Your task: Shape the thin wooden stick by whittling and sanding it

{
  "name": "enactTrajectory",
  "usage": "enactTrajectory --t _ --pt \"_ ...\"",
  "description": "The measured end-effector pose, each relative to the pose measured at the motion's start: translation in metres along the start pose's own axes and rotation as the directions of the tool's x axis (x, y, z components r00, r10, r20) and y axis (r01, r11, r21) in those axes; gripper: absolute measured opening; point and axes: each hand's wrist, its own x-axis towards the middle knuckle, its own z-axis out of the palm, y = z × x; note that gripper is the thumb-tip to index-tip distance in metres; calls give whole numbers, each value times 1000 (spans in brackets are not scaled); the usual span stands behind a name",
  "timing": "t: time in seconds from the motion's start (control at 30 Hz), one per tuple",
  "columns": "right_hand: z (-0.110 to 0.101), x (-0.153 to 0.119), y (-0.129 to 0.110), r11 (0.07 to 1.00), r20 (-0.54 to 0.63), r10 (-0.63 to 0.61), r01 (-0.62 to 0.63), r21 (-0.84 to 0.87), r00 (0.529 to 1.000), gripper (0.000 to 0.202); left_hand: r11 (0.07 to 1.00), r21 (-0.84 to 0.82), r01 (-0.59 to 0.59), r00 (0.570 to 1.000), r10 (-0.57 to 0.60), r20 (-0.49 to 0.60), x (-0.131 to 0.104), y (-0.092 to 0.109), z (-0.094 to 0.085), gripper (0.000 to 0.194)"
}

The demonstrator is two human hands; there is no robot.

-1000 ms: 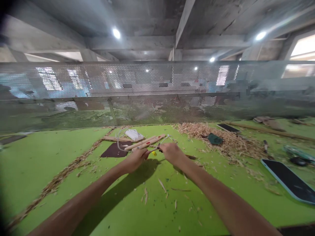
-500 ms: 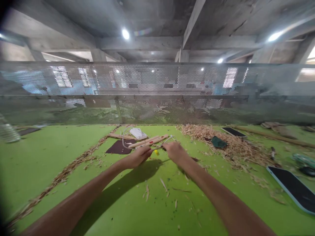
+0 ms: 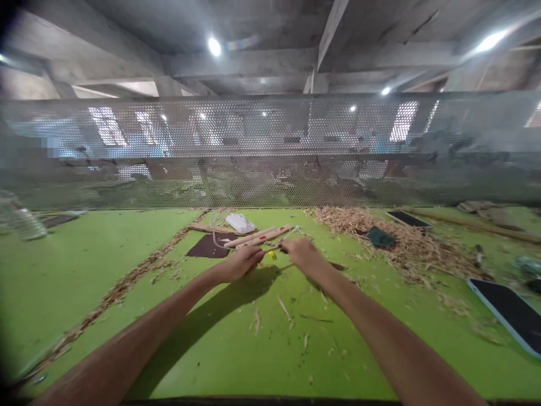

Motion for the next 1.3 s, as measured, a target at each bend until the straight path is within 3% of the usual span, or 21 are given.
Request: enactTrajectory --t 0.1,0.2,0.3,0.37,0.47,0.53,0.67,0.77,0.93,1.1,1.17,1.3 --pt "-27 -3 25 976 -166 205 -214 -43 965 34 991 -125 54 999 -53 9 0 -1 -5 48" --pt "-51 -5 44 899 -346 369 -426 -104 863 37 937 -338 88 996 -76 47 1 -3 -4 46" --pt "-63 -5 48 816 -314 506 -564 -127 803 58 867 -485 114 992 -69 110 1 -3 3 40" --pt "-66 -7 46 811 -208 519 -555 -184 829 51 824 -551 133 987 -56 153 -1 -2 8 37" --pt "-70 -12 43 854 -29 462 -453 -255 887 21 778 -610 147 981 -37 189 -5 2 12 34" --pt "-70 -15 43 880 82 436 -405 -247 896 6 755 -634 169 979 -51 200 -8 5 12 32" --pt "-64 -21 42 898 274 433 -385 -214 859 17 698 -686 204 974 -74 214 -11 10 12 28" --pt "-61 -22 41 905 324 423 -378 -192 846 20 649 -729 216 972 -68 227 -13 16 13 28" --pt "-76 -22 40 913 332 408 -379 -151 851 17 591 -765 254 966 -119 229 -15 26 15 29" --pt "-98 -23 35 903 271 405 -429 33 873 8 487 -823 292 956 -155 247 -13 26 16 37" --pt "-103 -21 32 898 196 401 -427 108 895 8 457 -838 298 954 -168 248 -13 25 16 39" --pt "-106 -16 28 908 -18 385 -375 189 923 39 414 -860 300 953 -177 247 -13 28 16 39"
